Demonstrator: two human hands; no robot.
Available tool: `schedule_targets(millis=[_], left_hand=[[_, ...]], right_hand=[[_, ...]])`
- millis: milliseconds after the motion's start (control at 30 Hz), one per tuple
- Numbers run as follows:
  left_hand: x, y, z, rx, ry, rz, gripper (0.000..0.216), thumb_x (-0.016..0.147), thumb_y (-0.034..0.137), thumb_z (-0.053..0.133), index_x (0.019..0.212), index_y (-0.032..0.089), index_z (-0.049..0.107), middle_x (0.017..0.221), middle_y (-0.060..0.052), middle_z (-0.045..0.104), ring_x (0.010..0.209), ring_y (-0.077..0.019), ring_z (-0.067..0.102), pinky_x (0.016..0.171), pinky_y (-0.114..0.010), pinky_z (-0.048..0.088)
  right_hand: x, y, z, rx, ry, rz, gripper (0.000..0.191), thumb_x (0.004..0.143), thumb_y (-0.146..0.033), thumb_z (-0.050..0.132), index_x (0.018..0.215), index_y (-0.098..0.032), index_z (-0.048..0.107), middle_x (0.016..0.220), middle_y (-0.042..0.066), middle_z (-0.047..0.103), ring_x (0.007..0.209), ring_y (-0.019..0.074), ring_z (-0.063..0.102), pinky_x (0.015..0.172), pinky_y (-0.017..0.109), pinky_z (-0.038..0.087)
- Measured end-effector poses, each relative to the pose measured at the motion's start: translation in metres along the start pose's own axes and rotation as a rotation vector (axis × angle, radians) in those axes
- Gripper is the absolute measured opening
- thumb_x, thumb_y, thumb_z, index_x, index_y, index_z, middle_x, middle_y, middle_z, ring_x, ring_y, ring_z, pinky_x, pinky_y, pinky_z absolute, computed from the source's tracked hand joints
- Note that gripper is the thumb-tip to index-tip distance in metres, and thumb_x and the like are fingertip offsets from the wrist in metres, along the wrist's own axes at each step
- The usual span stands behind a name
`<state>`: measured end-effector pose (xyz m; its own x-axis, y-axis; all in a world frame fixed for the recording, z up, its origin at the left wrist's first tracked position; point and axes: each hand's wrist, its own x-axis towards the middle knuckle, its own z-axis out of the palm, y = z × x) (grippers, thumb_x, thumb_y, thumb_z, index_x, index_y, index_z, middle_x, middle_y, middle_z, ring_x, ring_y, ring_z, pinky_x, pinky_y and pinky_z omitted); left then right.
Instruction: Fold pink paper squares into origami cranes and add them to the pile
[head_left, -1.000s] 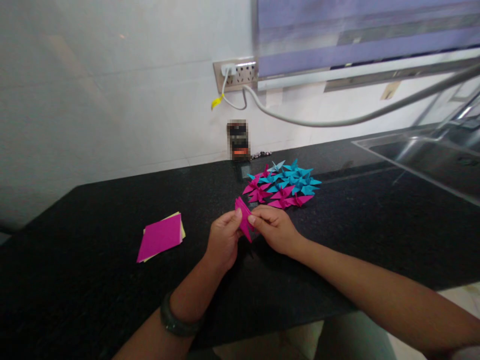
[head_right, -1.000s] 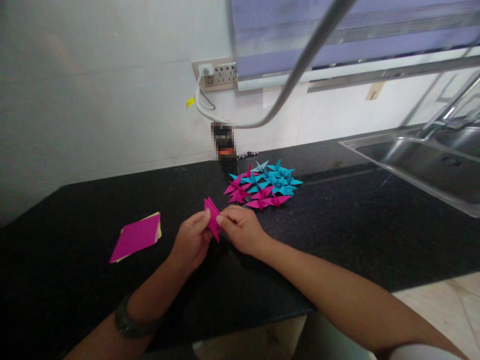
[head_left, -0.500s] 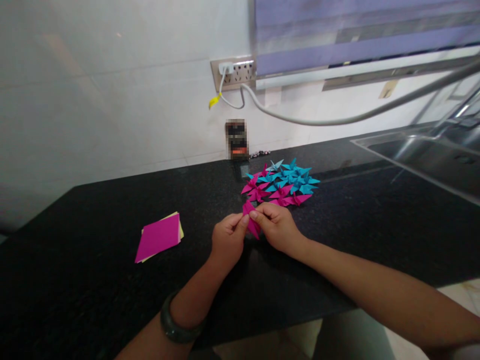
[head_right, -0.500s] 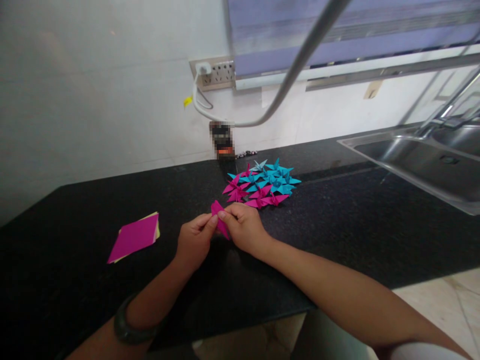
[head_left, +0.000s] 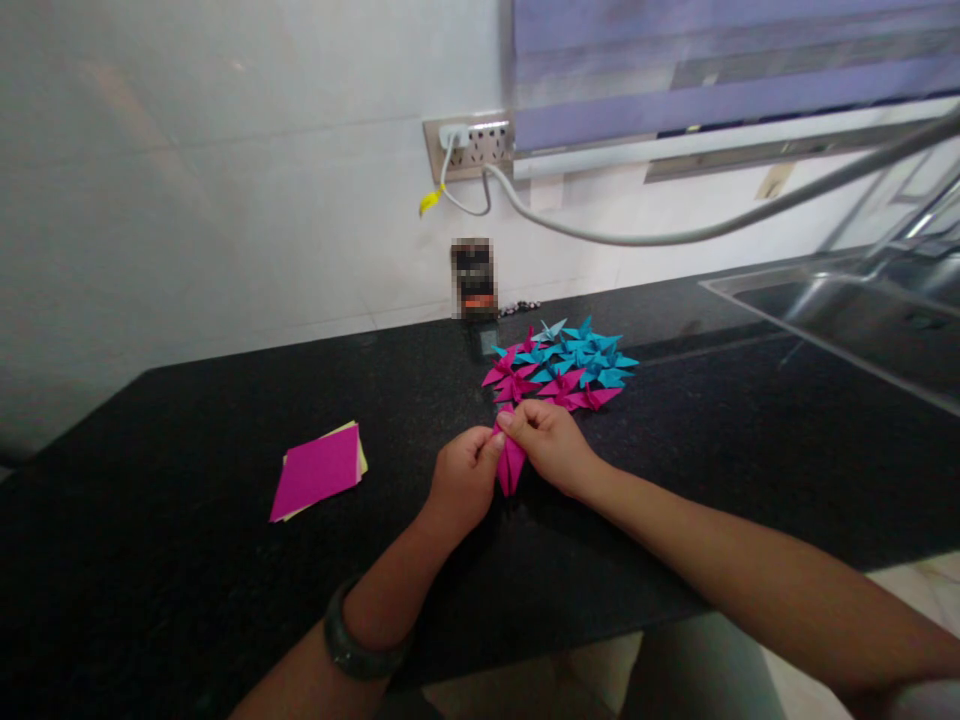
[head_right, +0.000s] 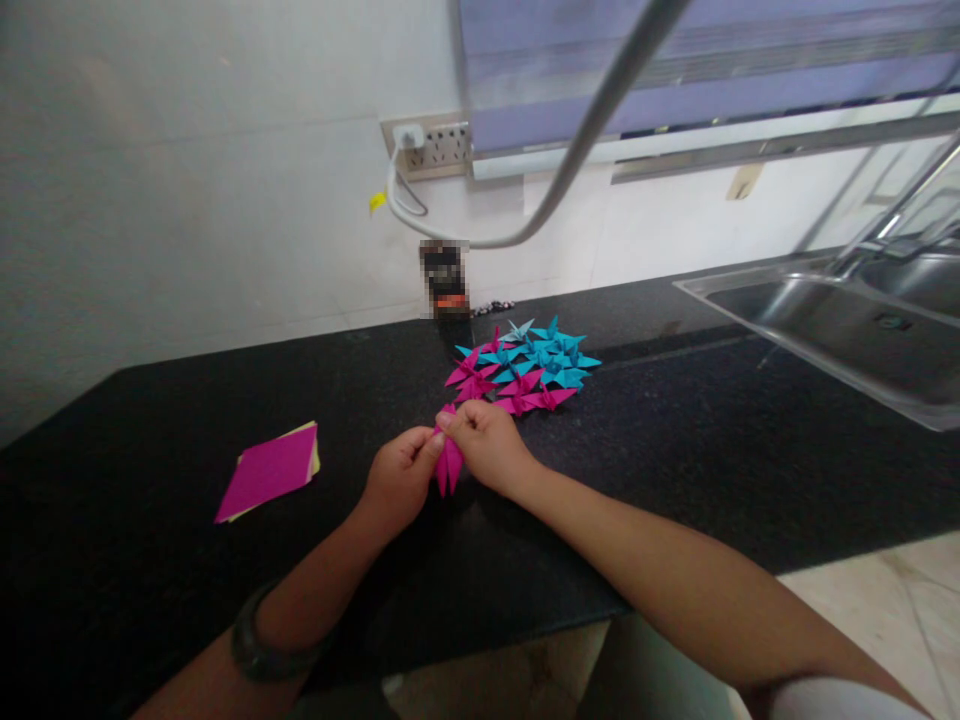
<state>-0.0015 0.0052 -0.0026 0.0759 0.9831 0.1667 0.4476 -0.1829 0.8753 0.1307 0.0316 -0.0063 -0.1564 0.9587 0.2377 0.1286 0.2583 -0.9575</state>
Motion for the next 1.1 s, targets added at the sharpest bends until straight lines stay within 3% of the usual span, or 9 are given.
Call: schedule_targets(millis=[100, 200, 400, 600, 667, 767, 867, 1000, 1100], left_hand=[[0.000, 0.002, 0.004, -0.356, -0.160, -0.157, 0.024, 0.076, 0.039, 0.050, 0.072, 0.016, 0.055, 0.057, 0.003, 0.054, 0.052, -0.0107, 0.049, 0.054, -0.023, 0.039], [-0.001, 0.006, 0.005, -0.437, -0.245, -0.265, 0.020, 0.073, 0.035, 0.054, 0.075, 0.015, 0.055, 0.060, 0.001, 0.059, 0.052, -0.0111, 0.054, 0.055, -0.024, 0.041], [0.001, 0.000, -0.001, -0.295, -0.111, -0.178, 0.027, 0.077, 0.035, 0.049, 0.058, 0.016, 0.049, 0.045, 0.006, 0.043, 0.039, -0.0065, 0.036, 0.041, -0.020, 0.027], [0.005, -0.006, -0.003, -0.451, 0.203, -0.184, 0.038, 0.076, 0.047, 0.054, 0.054, 0.016, 0.045, 0.040, 0.008, 0.037, 0.039, -0.0051, 0.033, 0.041, -0.019, 0.028], [0.006, -0.004, -0.003, -0.619, 0.194, -0.242, 0.039, 0.072, 0.050, 0.057, 0.058, 0.015, 0.049, 0.043, 0.006, 0.045, 0.039, -0.0050, 0.040, 0.042, -0.018, 0.033], [0.007, 0.000, -0.004, -0.806, 0.038, -0.371, 0.036, 0.066, 0.047, 0.065, 0.076, 0.013, 0.059, 0.058, -0.001, 0.062, 0.049, -0.0086, 0.056, 0.049, -0.019, 0.043], [0.007, -0.001, -0.004, -0.813, -0.010, -0.428, 0.033, 0.061, 0.033, 0.073, 0.082, 0.011, 0.061, 0.065, -0.004, 0.067, 0.055, -0.0110, 0.062, 0.053, -0.020, 0.047], [0.008, -0.003, -0.003, -0.752, 0.104, -0.427, 0.027, 0.060, 0.028, 0.073, 0.076, 0.011, 0.060, 0.058, -0.003, 0.066, 0.051, -0.0101, 0.060, 0.050, -0.019, 0.046], [0.008, -0.003, -0.003, -0.725, 0.130, -0.410, 0.025, 0.059, 0.027, 0.072, 0.074, 0.010, 0.061, 0.056, -0.003, 0.065, 0.048, -0.0088, 0.058, 0.049, -0.018, 0.045]], right_hand=[[0.002, 0.006, 0.001, 0.096, 0.084, 0.046, 0.037, 0.073, -0.047, 0.057, 0.055, -0.017, 0.044, 0.050, -0.005, 0.041, 0.045, 0.0073, 0.035, 0.045, 0.022, 0.030], [0.004, 0.007, 0.000, 0.160, 0.134, 0.077, 0.037, 0.072, -0.049, 0.058, 0.057, -0.018, 0.044, 0.046, -0.006, 0.042, 0.041, 0.0065, 0.035, 0.041, 0.021, 0.028], [0.006, -0.005, -0.008, 0.275, -0.114, 0.189, 0.032, 0.066, -0.038, 0.066, 0.059, -0.018, 0.043, 0.039, -0.011, 0.036, 0.032, 0.0034, 0.029, 0.033, 0.018, 0.019], [0.005, -0.010, -0.012, 0.350, -0.114, 0.285, 0.026, 0.061, -0.029, 0.066, 0.053, -0.016, 0.045, 0.041, -0.007, 0.049, 0.029, 0.0028, 0.030, 0.030, 0.017, 0.020], [0.005, -0.009, -0.010, 0.384, -0.093, 0.286, 0.025, 0.060, -0.029, 0.067, 0.053, -0.016, 0.046, 0.043, -0.005, 0.052, 0.029, 0.0028, 0.030, 0.030, 0.018, 0.020], [0.004, -0.004, -0.009, 0.316, -0.071, 0.239, 0.024, 0.064, -0.032, 0.064, 0.055, -0.016, 0.047, 0.044, -0.005, 0.051, 0.031, 0.0035, 0.031, 0.032, 0.018, 0.022], [0.003, -0.001, -0.012, 0.040, -0.082, 0.100, 0.022, 0.071, -0.033, 0.059, 0.061, -0.016, 0.051, 0.048, -0.004, 0.050, 0.038, 0.0062, 0.038, 0.037, 0.020, 0.030], [0.002, -0.003, -0.018, -0.411, -0.017, -0.412, 0.018, 0.074, -0.023, 0.060, 0.089, -0.015, 0.060, 0.086, 0.008, 0.058, 0.079, 0.0170, 0.052, 0.064, 0.030, 0.044], [0.001, -0.004, -0.018, -0.619, -0.094, -0.682, 0.013, 0.079, -0.021, 0.056, 0.089, -0.017, 0.063, 0.092, 0.009, 0.056, 0.090, 0.0194, 0.049, 0.075, 0.034, 0.042]])
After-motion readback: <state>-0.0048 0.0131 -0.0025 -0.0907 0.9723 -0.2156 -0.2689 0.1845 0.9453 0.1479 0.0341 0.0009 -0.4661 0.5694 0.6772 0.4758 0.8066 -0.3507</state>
